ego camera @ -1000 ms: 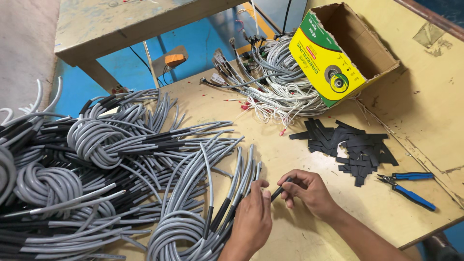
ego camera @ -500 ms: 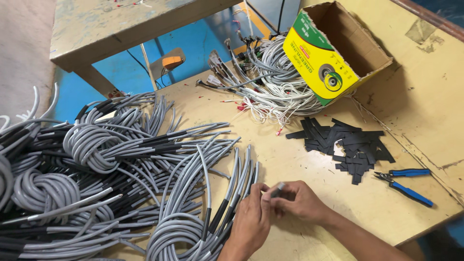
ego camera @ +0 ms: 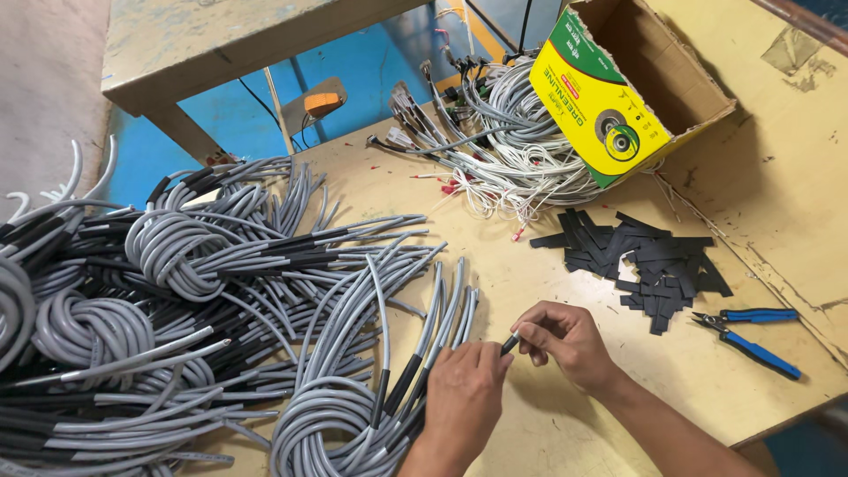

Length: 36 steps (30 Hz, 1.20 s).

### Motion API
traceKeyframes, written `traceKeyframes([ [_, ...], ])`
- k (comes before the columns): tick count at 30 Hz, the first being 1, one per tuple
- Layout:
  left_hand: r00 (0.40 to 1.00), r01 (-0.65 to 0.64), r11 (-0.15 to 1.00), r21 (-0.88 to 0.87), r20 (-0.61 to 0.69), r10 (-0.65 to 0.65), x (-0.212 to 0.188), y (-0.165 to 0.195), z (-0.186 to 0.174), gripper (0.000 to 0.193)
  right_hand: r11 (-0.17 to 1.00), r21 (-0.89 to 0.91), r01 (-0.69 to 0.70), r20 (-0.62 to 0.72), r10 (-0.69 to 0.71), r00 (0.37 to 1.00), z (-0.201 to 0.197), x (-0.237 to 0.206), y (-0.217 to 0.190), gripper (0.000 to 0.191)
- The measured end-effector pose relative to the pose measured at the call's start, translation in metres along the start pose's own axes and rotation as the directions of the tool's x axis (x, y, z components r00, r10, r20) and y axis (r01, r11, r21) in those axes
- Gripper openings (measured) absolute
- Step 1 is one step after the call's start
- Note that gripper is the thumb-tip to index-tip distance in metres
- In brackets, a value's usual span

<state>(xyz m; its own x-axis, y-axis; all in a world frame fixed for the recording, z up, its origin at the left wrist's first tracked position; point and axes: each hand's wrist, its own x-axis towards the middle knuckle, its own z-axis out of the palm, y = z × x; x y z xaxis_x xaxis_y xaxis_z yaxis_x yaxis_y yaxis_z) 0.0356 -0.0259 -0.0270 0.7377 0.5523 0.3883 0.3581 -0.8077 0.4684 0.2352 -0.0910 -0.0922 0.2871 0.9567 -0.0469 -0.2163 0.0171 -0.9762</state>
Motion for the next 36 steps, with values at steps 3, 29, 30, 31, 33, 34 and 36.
traceKeyframes([
  [3, 1.000, -0.010, 0.996, 0.092, 0.015, 0.009, -0.008, -0.004, -0.005, 0.019, 1.000, 0.018, -0.006, -0.016, 0.006, 1.000, 0.000, 0.000, -0.001, 0.019],
  [29, 0.996, 0.084, 0.980, 0.178, -0.029, -0.080, -0.015, -0.020, -0.059, 0.039, 0.611, -0.763, 0.208, 0.031, -0.288, 0.957, 0.025, 0.005, -0.039, 0.015],
  [30, 0.995, 0.099, 0.974, 0.204, 0.001, -0.101, -0.010, -0.020, -0.057, 0.047, 0.618, -0.764, 0.184, 0.013, -0.270, 0.963, 0.026, 0.006, -0.040, 0.016],
  [31, 0.994, 0.103, 0.963, 0.249, 0.003, -0.108, -0.006, -0.020, -0.056, 0.048, 0.625, -0.764, 0.158, -0.005, -0.252, 0.968, 0.026, 0.006, -0.042, 0.017],
  [33, 0.993, 0.111, 0.935, 0.337, 0.011, -0.122, 0.000, -0.024, -0.052, 0.051, 0.612, -0.782, 0.119, -0.028, -0.224, 0.974, 0.027, 0.006, -0.043, 0.013],
  [34, 0.986, 0.160, 0.958, 0.237, -0.002, -0.165, 0.004, -0.029, -0.053, 0.044, 0.604, -0.791, 0.102, -0.037, -0.213, 0.976, 0.026, 0.007, -0.043, 0.012],
  [36, 0.968, 0.251, 0.968, 0.027, -0.015, -0.251, 0.009, -0.041, -0.060, 0.032, 0.596, -0.798, 0.090, -0.040, -0.202, 0.978, 0.026, 0.008, -0.043, 0.011],
])
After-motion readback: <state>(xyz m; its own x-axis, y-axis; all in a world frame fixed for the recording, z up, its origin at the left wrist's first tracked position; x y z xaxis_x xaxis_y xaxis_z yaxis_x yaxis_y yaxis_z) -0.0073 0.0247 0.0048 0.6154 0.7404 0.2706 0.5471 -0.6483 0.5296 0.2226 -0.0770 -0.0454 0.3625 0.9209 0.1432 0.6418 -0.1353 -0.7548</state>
